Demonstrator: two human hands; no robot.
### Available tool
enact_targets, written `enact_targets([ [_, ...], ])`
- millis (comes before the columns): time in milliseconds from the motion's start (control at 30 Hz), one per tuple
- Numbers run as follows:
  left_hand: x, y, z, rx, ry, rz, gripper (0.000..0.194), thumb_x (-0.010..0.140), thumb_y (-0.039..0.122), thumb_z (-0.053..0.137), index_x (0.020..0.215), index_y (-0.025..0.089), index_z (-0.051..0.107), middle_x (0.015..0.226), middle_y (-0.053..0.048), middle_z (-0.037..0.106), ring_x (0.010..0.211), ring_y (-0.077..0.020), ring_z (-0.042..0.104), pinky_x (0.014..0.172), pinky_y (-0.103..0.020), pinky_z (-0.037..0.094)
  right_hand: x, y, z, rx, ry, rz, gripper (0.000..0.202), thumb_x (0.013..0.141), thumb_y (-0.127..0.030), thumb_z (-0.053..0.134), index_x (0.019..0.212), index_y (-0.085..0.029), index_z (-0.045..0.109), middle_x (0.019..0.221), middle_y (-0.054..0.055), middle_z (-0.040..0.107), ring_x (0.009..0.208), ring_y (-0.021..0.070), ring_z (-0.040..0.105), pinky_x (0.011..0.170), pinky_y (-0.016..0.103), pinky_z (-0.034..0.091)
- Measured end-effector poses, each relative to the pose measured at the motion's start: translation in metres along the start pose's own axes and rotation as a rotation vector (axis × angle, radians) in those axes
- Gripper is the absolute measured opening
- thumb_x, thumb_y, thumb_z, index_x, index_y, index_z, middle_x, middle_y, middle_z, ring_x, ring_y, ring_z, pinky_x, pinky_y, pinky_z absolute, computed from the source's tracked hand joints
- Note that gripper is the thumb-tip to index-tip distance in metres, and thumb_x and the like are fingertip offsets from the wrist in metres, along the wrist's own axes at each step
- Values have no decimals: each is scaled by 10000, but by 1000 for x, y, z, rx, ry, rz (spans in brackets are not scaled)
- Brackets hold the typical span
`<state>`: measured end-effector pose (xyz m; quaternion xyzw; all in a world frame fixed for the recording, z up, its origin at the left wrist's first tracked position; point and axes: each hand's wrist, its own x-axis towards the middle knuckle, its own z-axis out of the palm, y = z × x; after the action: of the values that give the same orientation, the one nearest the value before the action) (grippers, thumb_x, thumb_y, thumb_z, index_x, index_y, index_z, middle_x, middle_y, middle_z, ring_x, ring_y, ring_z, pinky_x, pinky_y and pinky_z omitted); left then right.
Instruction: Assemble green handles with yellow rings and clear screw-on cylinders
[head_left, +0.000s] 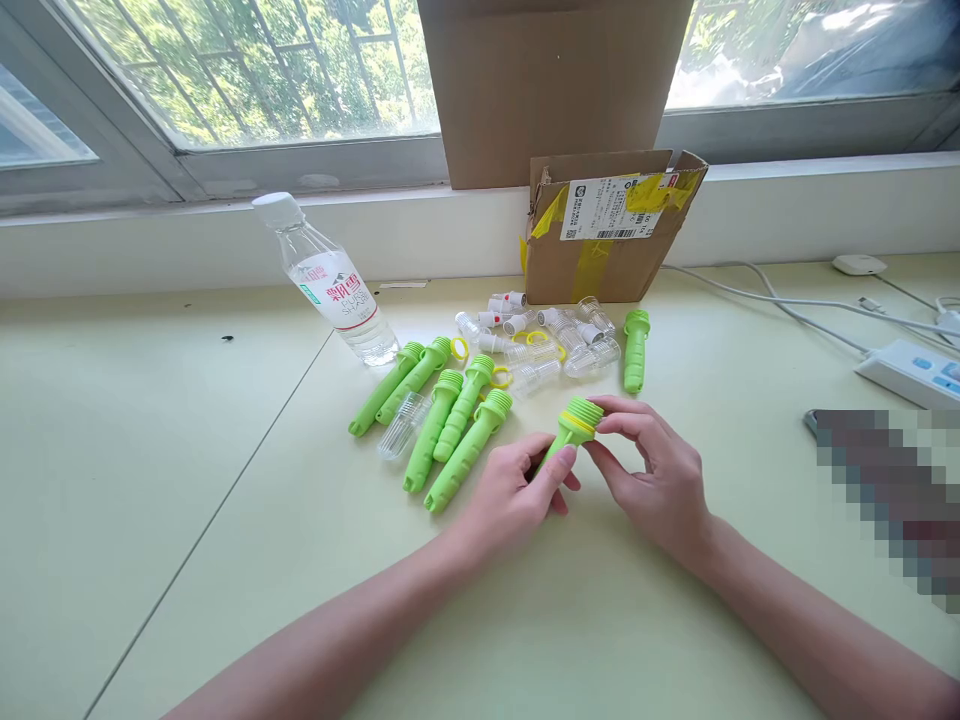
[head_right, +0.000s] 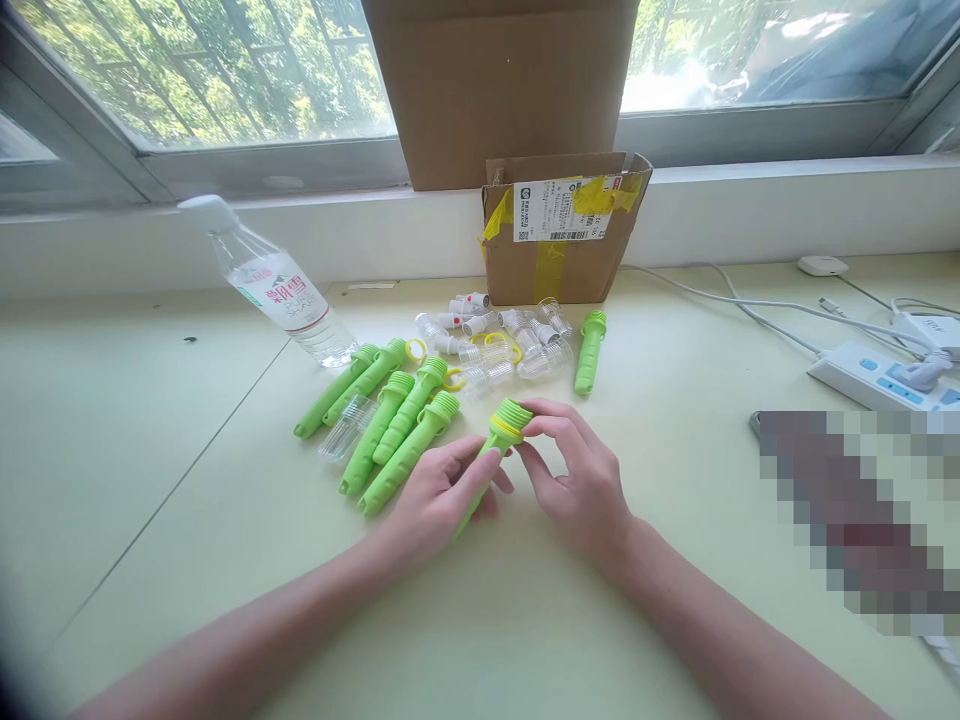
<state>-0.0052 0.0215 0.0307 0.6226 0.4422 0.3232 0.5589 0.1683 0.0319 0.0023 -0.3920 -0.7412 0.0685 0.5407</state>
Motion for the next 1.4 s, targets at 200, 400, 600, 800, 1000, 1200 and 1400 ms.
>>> enact_targets([
  [200, 0, -1, -1, -4, -20, -1, 368, 976, 472, 407, 895, 163, 591, 805, -29, 645, 547, -102, 577, 532, -233, 440, 0, 1, 0, -17, 7, -6, 303, 797, -6, 650, 996, -224, 580, 1104, 92, 674, 994, 211, 679, 818, 363, 594],
  [400, 0, -2, -1, -10, -28, 0, 384, 975, 493, 389, 941, 169, 592, 819, -35, 652, 549, -108, 581, 501, -225, 426, -1, 2, 0, -12, 0, 11, 279, 807, -22, 640, 998, -218, 587, 1112, 98, 675, 999, 215, 679, 819, 371, 599],
  [600, -1, -1, -1, -27, -21, -6, 406, 966, 514, 394, 931, 164, 598, 787, -39, 653, 534, -114, 571, 489, -234, 422, -1, 3, 1, -78, 5, 32, 205, 822, -80, 649, 951, -237, 616, 1091, 90, 684, 971, 219, 684, 810, 392, 598],
  [800, -1, -1, 2, -65, 19, -26, 423, 969, 533, 367, 955, 168, 580, 809, -42, 652, 534, -113, 570, 481, -238, 431, 1, 7, 1, 154, -27, 304, 90, 843, -198, 663, 928, -226, 672, 1069, 79, 679, 1006, 224, 668, 846, 417, 605],
  [1000, -2, 0, 3, -73, 65, -38, 435, 964, 548, 364, 1043, 170, 565, 819, -37, 650, 521, -111, 572, 483, -245, 439, 8, 13, -4, 430, 10, 739, 213, 875, -390, 636, 891, -191, 710, 1012, 82, 709, 892, 218, 704, 788, 403, 623],
  [1200, -1, -1, 4, -82, 94, -32, 422, 953, 550, 385, 1028, 168, 548, 804, -30, 618, 506, -108, 565, 443, -236, 417, 9, 19, -5, 540, 16, 774, 284, 904, -433, 582, 874, -187, 720, 1000, 93, 715, 867, 222, 711, 732, 378, 618],
  [1400, 0, -1, 4, -62, 88, -28, 414, 952, 548, 392, 1023, 175, 556, 795, -26, 621, 514, -112, 569, 459, -240, 428, 10, 15, -4, 496, 8, 759, 276, 888, -442, 602, 875, -193, 719, 985, 85, 715, 866, 219, 707, 720, 368, 622],
])
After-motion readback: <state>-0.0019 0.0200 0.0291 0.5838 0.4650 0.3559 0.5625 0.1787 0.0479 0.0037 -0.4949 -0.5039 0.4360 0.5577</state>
